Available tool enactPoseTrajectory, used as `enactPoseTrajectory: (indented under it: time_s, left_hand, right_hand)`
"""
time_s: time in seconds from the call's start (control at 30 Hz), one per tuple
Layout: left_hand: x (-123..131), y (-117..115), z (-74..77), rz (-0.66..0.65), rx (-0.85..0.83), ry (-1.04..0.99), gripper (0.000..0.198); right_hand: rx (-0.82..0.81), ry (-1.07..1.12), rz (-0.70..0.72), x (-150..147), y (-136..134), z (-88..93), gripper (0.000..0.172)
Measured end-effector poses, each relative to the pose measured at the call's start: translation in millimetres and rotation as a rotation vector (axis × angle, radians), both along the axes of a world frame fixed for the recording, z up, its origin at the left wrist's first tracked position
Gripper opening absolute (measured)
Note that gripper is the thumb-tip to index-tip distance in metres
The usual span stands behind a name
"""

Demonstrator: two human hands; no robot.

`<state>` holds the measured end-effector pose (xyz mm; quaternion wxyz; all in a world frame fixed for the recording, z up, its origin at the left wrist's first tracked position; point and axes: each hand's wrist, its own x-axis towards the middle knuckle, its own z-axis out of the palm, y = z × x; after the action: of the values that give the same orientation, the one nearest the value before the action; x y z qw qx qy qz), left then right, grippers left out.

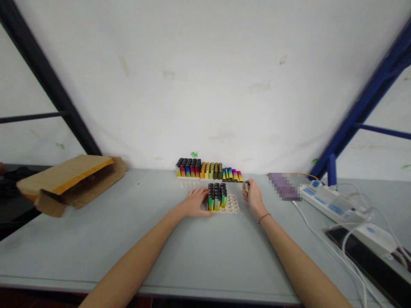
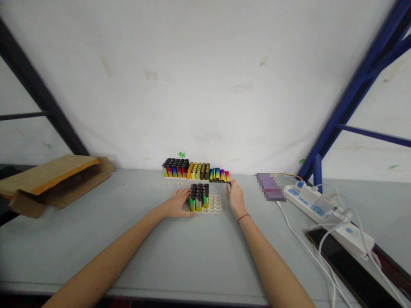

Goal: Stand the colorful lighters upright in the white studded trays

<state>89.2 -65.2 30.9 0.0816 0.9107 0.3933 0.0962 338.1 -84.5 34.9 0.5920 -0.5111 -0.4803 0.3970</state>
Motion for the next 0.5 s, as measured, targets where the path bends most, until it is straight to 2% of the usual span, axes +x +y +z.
enactPoseTrajectory:
  time_s: [0.07,0.13,0.27,0.37,0.5]
  left_hand:
    - [0,0,0.4,-0.002,-0.002,-0.004,0.079]
    - [0,-1,0.9,-0.001,-0.003,-0.006,0.08]
    - [1,-1,2.3,0.01,-0.009,-0.002,0.079]
    - [1,-1,2.1,0.009,-0.01,0.0,0.08]
    - [0,0,0.9,0.0,-0.006,-0.013,0.081]
  right_hand:
    - [0.03,-0.05,0.031,-3,-8,12.6,0.032]
    - [0.072,-0.152,0.153,-3,-16,26.0,0.026]
    - [0.17,-0.381,0.344,2,-27,46.2,0.028]
    - [0.164,-0.412,0.454,4,-30,50.2,0.028]
    - [0.081,-0.365,0.569,3,-30,44.6,0.026]
